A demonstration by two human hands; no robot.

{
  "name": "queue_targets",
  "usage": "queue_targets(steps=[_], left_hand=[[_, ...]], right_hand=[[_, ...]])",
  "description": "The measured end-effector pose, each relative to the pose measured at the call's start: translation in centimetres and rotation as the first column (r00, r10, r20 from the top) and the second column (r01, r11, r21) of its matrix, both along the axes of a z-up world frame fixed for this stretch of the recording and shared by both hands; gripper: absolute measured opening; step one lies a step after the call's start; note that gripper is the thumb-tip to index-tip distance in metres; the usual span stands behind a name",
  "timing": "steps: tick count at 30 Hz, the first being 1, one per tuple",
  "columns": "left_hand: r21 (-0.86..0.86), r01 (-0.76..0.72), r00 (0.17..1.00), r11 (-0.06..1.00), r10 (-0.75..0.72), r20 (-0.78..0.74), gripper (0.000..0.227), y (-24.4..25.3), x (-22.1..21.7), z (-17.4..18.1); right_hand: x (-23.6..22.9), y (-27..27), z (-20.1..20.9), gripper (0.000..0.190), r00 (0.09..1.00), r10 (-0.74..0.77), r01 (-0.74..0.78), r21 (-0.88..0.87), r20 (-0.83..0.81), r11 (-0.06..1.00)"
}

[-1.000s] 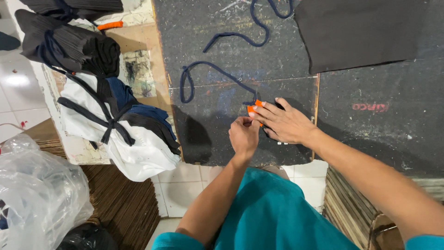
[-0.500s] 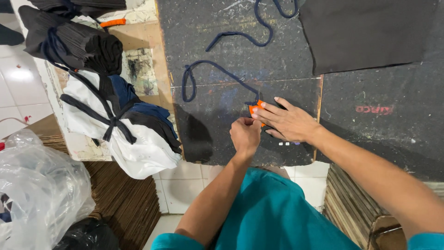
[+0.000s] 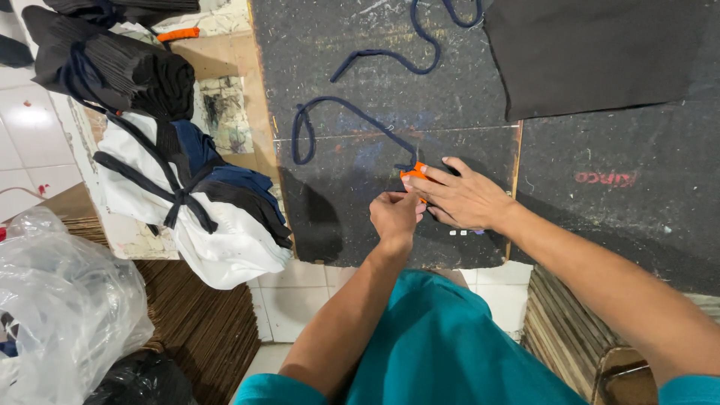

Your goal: The person attaches an orange tag to a dark drawstring, then handles white and dark garments, adjusting drawstrings and folding the items on a work table.

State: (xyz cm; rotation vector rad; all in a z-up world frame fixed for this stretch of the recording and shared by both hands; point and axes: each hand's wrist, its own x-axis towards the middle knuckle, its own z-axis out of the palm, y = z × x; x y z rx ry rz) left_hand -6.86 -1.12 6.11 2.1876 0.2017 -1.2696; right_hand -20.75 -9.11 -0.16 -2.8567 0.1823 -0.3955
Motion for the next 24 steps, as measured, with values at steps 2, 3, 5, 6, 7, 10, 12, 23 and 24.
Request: queue_targets(steps=[2, 3, 5, 6, 7, 10, 12, 23, 24], left_hand=[[-0.008, -0.027, 1.0, 1.0, 0.027, -0.01, 0.016, -0.1, -0.2, 0.2], [-0.014, -0.056, 0.998, 0.998, 0.056, -0.018, 0.017, -0.1, -0.3, 0.4], [-0.007, -0.069, 0.997, 0.998, 0.069, -0.027, 0.023, -0.5, 0.0, 1.5], [0.0, -0.081, 0.996, 0.997, 0.081, -0.036, 0.029, -0.6, 0.2, 2.0], [0.001, -0.082, 0.996, 0.997, 0.082, -0.036, 0.029, -0.5, 0.1, 1.9], [-0.018, -0.084, 0.996, 0.996, 0.084, -0.01, 0.025, -0.3, 0.0, 1.3], [-0.045, -0.068, 0.998, 0.997, 0.068, 0.004, 0.022, 0.3, -0.3, 0.4], [-0.042, 0.311, 0.935, 0.949, -0.298, 0.192, 0.017, 2.7, -0.1, -1.5], [-0.092, 0.395, 0.903, 0.914, -0.368, 0.222, 0.017, 2.8, 0.1, -0.8]], right_hand=[[-0.2, -0.1, 0.1, 0.045, 1.0, -0.005, 0.005, 0.003, 0.0, 1.0], [-0.2, -0.1, 0.2, 0.045, 1.0, -0.008, 0.008, 0.006, 0.002, 1.0], [-0.2, -0.1, 0.6, 0.044, 1.0, -0.007, 0.007, 0.009, 0.003, 1.0], [-0.2, -0.2, 0.7, 0.043, 1.0, -0.008, 0.008, 0.011, 0.006, 1.0], [-0.3, -0.1, 0.6, 0.043, 1.0, -0.007, 0.007, 0.012, 0.006, 1.0], [-0.5, 0.0, 0.3, 0.052, 1.0, -0.023, 0.023, -0.021, 0.003, 1.0], [-0.6, 0.3, 0.2, 0.054, 0.999, -0.034, 0.034, -0.021, -0.009, 0.999], [-0.7, 2.6, 2.7, 0.062, 0.973, -0.116, 0.124, 0.031, -0.199, 0.992], [-0.8, 3.1, 3.0, 0.067, 0.952, -0.144, 0.159, 0.036, -0.272, 0.987]])
